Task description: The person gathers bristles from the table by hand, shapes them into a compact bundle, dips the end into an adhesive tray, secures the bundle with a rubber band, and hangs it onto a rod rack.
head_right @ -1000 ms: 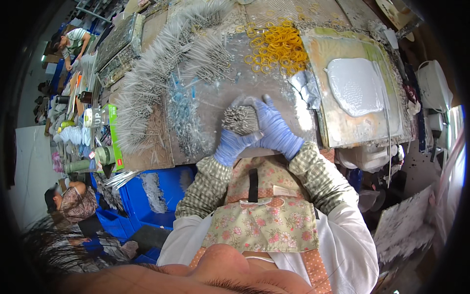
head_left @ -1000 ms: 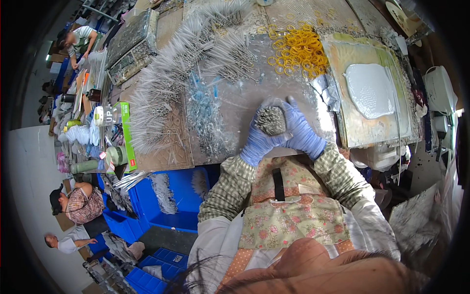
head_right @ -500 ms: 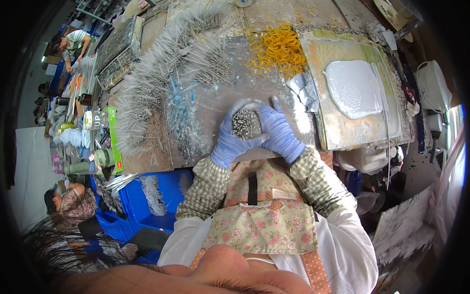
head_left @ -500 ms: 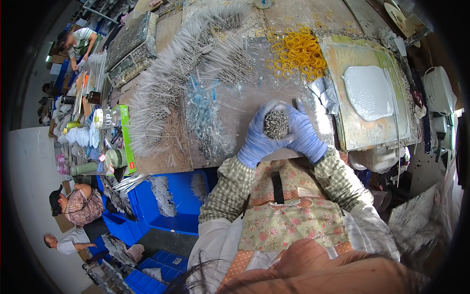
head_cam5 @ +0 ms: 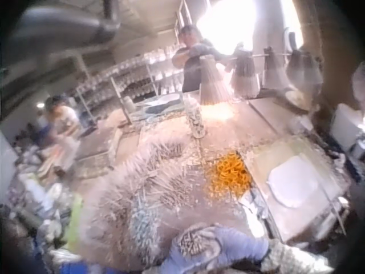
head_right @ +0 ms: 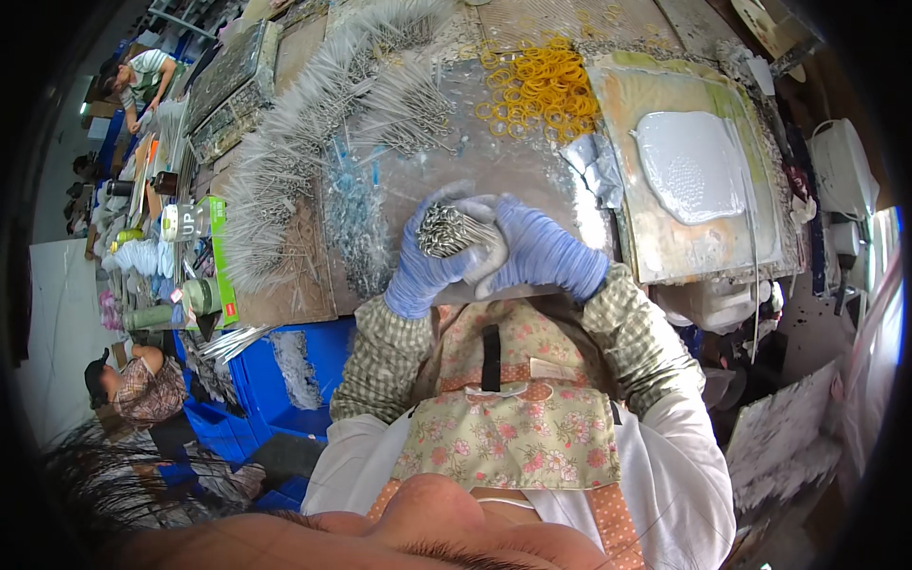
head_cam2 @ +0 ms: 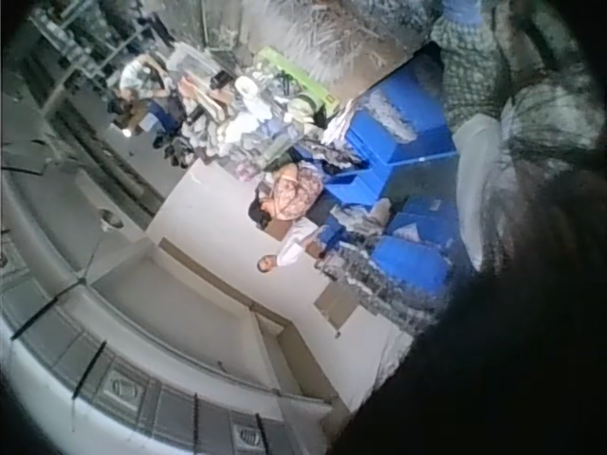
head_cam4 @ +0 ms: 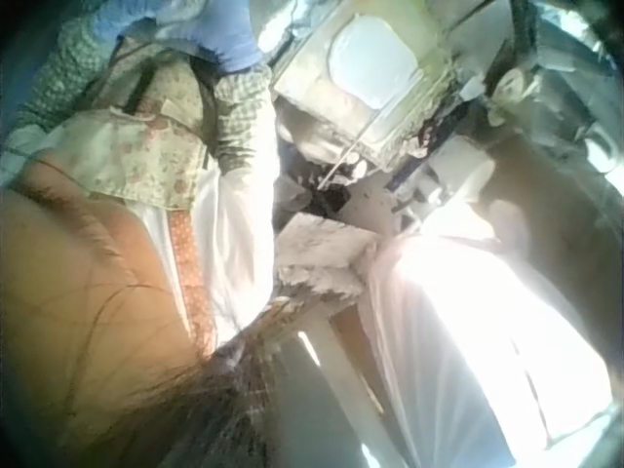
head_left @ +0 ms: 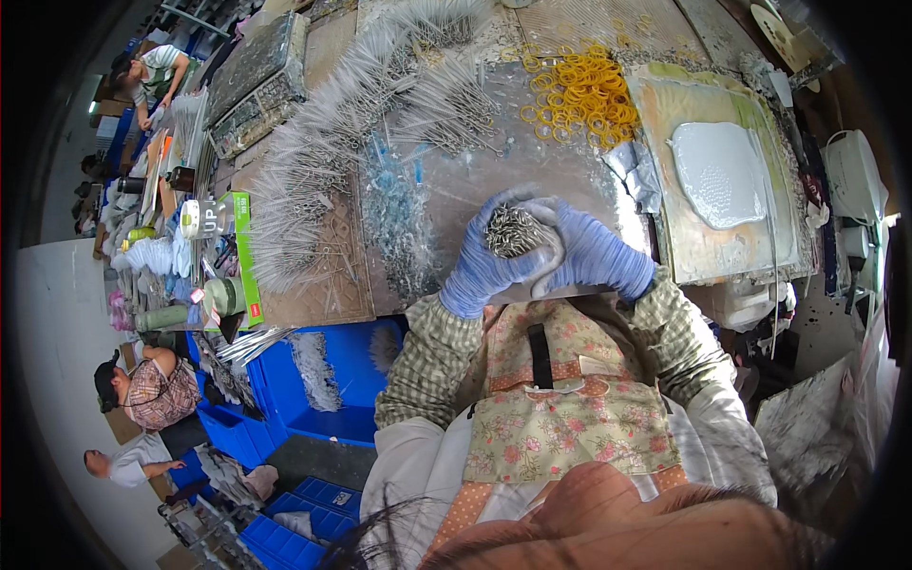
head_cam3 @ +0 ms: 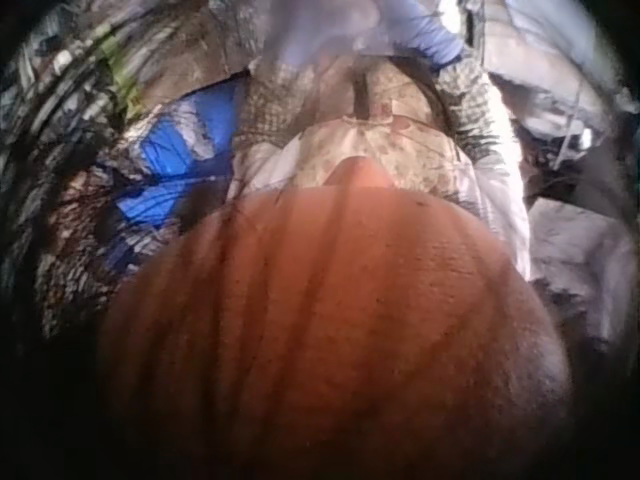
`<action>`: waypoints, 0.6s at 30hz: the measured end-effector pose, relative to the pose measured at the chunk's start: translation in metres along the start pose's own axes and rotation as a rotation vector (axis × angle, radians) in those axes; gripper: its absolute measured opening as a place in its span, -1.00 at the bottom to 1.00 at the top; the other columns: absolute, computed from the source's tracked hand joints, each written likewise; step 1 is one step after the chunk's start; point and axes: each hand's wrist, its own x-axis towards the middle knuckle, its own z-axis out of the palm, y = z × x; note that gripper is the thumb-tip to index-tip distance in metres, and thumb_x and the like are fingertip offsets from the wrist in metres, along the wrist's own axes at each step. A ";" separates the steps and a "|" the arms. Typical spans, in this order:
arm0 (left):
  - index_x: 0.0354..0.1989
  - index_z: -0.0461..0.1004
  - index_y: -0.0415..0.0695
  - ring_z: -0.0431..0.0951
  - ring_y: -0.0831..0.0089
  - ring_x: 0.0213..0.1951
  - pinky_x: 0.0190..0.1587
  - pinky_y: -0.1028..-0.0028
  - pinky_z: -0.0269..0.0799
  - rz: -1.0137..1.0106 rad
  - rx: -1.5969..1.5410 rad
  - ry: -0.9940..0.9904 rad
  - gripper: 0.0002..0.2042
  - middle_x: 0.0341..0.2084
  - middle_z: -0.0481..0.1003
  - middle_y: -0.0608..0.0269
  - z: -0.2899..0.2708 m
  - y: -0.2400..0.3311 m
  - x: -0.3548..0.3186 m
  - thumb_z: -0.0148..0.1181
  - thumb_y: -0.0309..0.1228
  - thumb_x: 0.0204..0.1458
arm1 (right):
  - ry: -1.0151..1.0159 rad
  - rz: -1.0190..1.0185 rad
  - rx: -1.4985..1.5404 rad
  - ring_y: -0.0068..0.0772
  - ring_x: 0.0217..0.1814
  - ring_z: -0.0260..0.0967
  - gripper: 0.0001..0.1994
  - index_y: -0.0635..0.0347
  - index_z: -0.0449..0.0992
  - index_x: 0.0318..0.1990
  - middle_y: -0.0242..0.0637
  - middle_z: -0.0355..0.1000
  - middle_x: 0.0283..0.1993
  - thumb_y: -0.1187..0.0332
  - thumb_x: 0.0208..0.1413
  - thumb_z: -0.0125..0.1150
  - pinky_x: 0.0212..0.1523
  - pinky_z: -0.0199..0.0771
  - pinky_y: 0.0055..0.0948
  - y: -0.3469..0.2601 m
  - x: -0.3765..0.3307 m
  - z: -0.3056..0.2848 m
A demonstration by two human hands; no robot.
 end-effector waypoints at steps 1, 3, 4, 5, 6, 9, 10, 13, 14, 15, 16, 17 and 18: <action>0.37 0.20 -0.18 0.50 0.33 0.19 0.24 0.36 0.47 0.163 0.142 0.059 -0.11 0.14 0.49 0.04 -0.001 -0.006 0.003 0.61 -0.33 -0.15 | 0.185 -0.021 -0.109 0.06 0.36 0.32 0.14 0.19 0.17 0.41 -0.03 0.36 0.28 -0.07 -0.34 0.70 0.48 0.09 -0.04 0.003 -0.002 0.003; 0.35 0.23 -0.11 0.50 0.29 0.20 0.22 0.32 0.49 0.332 0.363 0.161 -0.08 0.13 0.49 0.03 0.002 -0.016 0.004 0.66 -0.26 -0.21 | 0.414 -0.057 -0.401 -0.01 0.47 0.19 0.13 0.18 0.18 0.41 -0.06 0.29 0.35 -0.14 -0.32 0.64 0.54 -0.15 0.18 0.010 -0.003 0.009; 0.35 0.23 -0.11 0.50 0.29 0.20 0.22 0.32 0.49 0.333 0.357 0.156 -0.08 0.13 0.49 0.03 0.006 -0.022 0.009 0.66 -0.26 -0.21 | 0.417 -0.053 -0.406 -0.01 0.47 0.19 0.13 0.18 0.18 0.41 -0.06 0.29 0.35 -0.14 -0.32 0.64 0.54 -0.15 0.18 0.028 -0.003 0.015; 0.39 0.16 -0.15 0.48 0.24 0.23 0.24 0.30 0.48 0.362 0.507 0.127 -0.01 0.18 0.45 0.01 0.008 -0.029 0.011 0.68 -0.24 -0.24 | 0.347 -0.043 -0.687 -0.01 0.51 0.12 0.09 0.19 0.18 0.41 -0.05 0.26 0.38 -0.17 -0.26 0.58 0.55 -0.18 0.21 0.053 0.000 0.026; 0.42 0.10 -0.19 0.45 0.19 0.26 0.26 0.29 0.47 0.389 0.653 0.088 0.07 0.22 0.42 0.00 0.006 -0.039 0.012 0.70 -0.22 -0.27 | 0.274 -0.025 -0.969 -0.02 0.55 0.05 0.05 0.19 0.18 0.41 -0.04 0.22 0.40 -0.19 -0.20 0.51 0.55 -0.21 0.23 0.068 0.000 0.032; 0.42 0.08 -0.18 0.40 0.25 0.28 0.31 0.30 0.40 0.353 0.782 0.062 0.19 0.25 0.37 0.06 -0.013 -0.046 0.012 0.75 -0.14 -0.42 | 0.277 0.056 -0.801 0.01 0.59 -0.05 -0.07 0.17 0.21 0.40 -0.03 0.18 0.43 -0.18 -0.05 0.39 0.56 -0.28 0.23 0.048 0.003 0.024; 0.42 0.09 -0.19 0.39 0.28 0.28 0.33 0.30 0.37 0.362 0.847 0.041 0.20 0.25 0.36 0.08 -0.016 -0.044 0.015 0.76 -0.14 -0.44 | 0.349 0.047 -0.746 0.02 0.60 -0.06 -0.08 0.17 0.23 0.38 -0.02 0.18 0.43 -0.18 -0.04 0.39 0.56 -0.30 0.24 0.048 0.007 0.023; 0.40 0.13 -0.16 0.38 0.26 0.28 0.34 0.29 0.34 0.210 0.437 0.096 0.18 0.25 0.35 0.09 -0.008 -0.063 0.009 0.75 -0.12 -0.45 | 0.293 0.003 -0.497 0.06 0.52 0.09 -0.03 0.18 0.19 0.41 0.02 0.24 0.39 -0.07 -0.11 0.53 0.51 0.01 0.03 0.053 0.001 0.029; 0.43 0.09 -0.17 0.38 0.32 0.26 0.35 0.30 0.32 0.092 0.291 0.113 0.19 0.24 0.36 0.14 -0.008 -0.068 0.004 0.77 -0.17 -0.44 | 0.307 0.038 -0.071 0.08 0.48 0.17 -0.01 0.19 0.18 0.42 0.02 0.26 0.37 -0.03 -0.13 0.57 0.47 0.13 -0.07 0.054 -0.001 0.028; 0.44 0.07 -0.17 0.36 0.34 0.28 0.36 0.31 0.31 0.114 0.380 0.116 0.19 0.25 0.35 0.15 -0.012 -0.072 0.001 0.76 -0.19 -0.42 | 0.303 0.034 -0.072 0.08 0.48 0.17 -0.01 0.19 0.18 0.42 0.02 0.26 0.37 -0.03 -0.13 0.57 0.47 0.13 -0.07 0.055 -0.001 0.026; 0.44 0.06 -0.16 0.35 0.35 0.30 0.37 0.33 0.30 0.132 0.468 0.118 0.19 0.27 0.35 0.15 -0.012 -0.072 -0.003 0.76 -0.22 -0.41 | 0.224 0.047 -0.105 0.08 0.44 0.22 0.02 0.19 0.19 0.41 0.02 0.30 0.34 -0.01 -0.18 0.62 0.41 0.22 -0.13 0.054 -0.002 0.022; 0.44 0.05 -0.17 0.36 0.33 0.30 0.36 0.32 0.32 0.199 0.512 0.030 0.18 0.27 0.36 0.13 -0.013 -0.056 0.000 0.75 -0.24 -0.38 | 0.148 0.063 -0.137 0.09 0.40 0.27 0.05 0.20 0.19 0.41 0.02 0.33 0.31 0.01 -0.23 0.66 0.36 0.30 -0.20 0.049 -0.003 0.017; 0.44 0.04 -0.17 0.37 0.32 0.30 0.36 0.31 0.33 0.229 0.532 -0.017 0.17 0.27 0.36 0.12 -0.010 -0.044 0.003 0.74 -0.25 -0.37 | 0.150 0.069 -0.136 0.09 0.40 0.27 0.05 0.20 0.19 0.41 0.02 0.33 0.31 0.01 -0.23 0.66 0.36 0.30 -0.20 0.042 -0.004 0.011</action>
